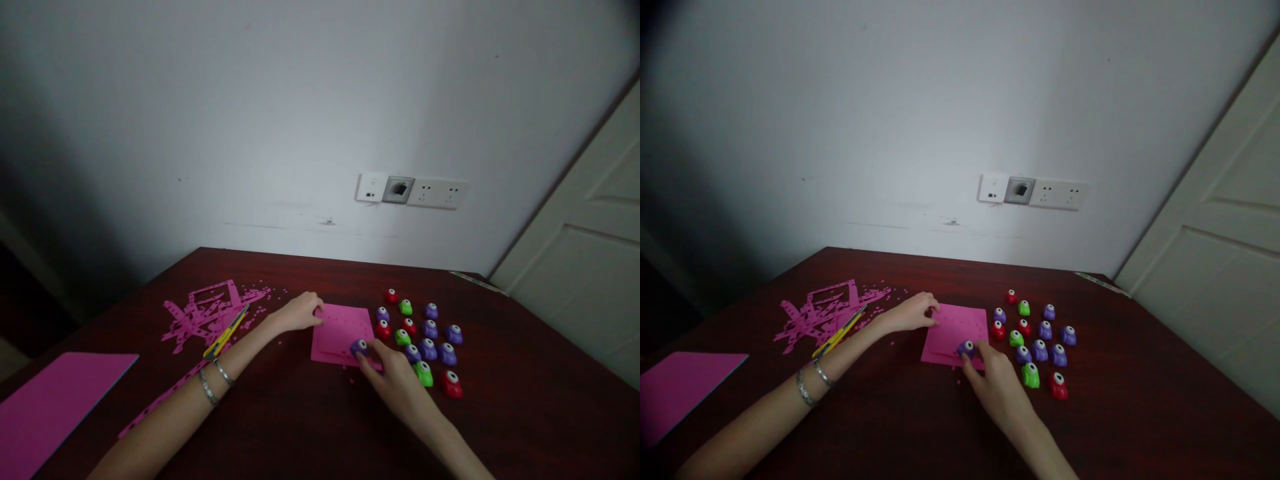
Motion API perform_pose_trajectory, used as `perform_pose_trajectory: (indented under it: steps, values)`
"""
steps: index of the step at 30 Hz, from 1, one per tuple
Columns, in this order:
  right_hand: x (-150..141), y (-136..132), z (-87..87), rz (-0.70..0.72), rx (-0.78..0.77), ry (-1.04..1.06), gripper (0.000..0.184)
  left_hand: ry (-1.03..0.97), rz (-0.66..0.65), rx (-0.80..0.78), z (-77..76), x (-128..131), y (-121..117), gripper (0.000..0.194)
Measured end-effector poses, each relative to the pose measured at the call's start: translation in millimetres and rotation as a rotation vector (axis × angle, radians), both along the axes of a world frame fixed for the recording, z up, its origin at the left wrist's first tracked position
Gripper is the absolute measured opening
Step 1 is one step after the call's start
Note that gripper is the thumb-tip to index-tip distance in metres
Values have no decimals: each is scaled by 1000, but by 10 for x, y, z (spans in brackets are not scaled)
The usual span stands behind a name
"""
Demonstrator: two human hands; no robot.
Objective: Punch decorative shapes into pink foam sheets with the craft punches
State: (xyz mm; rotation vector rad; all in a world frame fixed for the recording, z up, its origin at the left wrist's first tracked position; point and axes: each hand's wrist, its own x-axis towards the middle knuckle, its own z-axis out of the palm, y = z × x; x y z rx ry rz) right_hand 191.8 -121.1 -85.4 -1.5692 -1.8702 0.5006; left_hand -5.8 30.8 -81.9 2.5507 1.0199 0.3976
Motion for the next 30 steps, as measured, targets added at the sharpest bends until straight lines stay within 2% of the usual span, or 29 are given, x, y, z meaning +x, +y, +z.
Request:
perform_pose_trajectory:
  steps: [6, 13, 18, 23, 30]
  values:
    - [-5, -9, -115, 6, -44, -46, 20, 76, 2, -30, -100, 116, 26, 35]
    - [-48, -54, -106, -24, -96, -111, 18, 207, 32, -96, -84, 230, 125, 50]
    - [-78, -63, -108, -35, -104, -157, 17, 250, 61, -167, -60, 246, 158, 46]
    - [-71, -64, -127, -25, -73, -165, 17, 142, 71, -211, -62, 237, 179, 37]
    - [-71, -65, -141, -37, -47, -178, 18, -83, 71, -491, -139, 188, 253, 30]
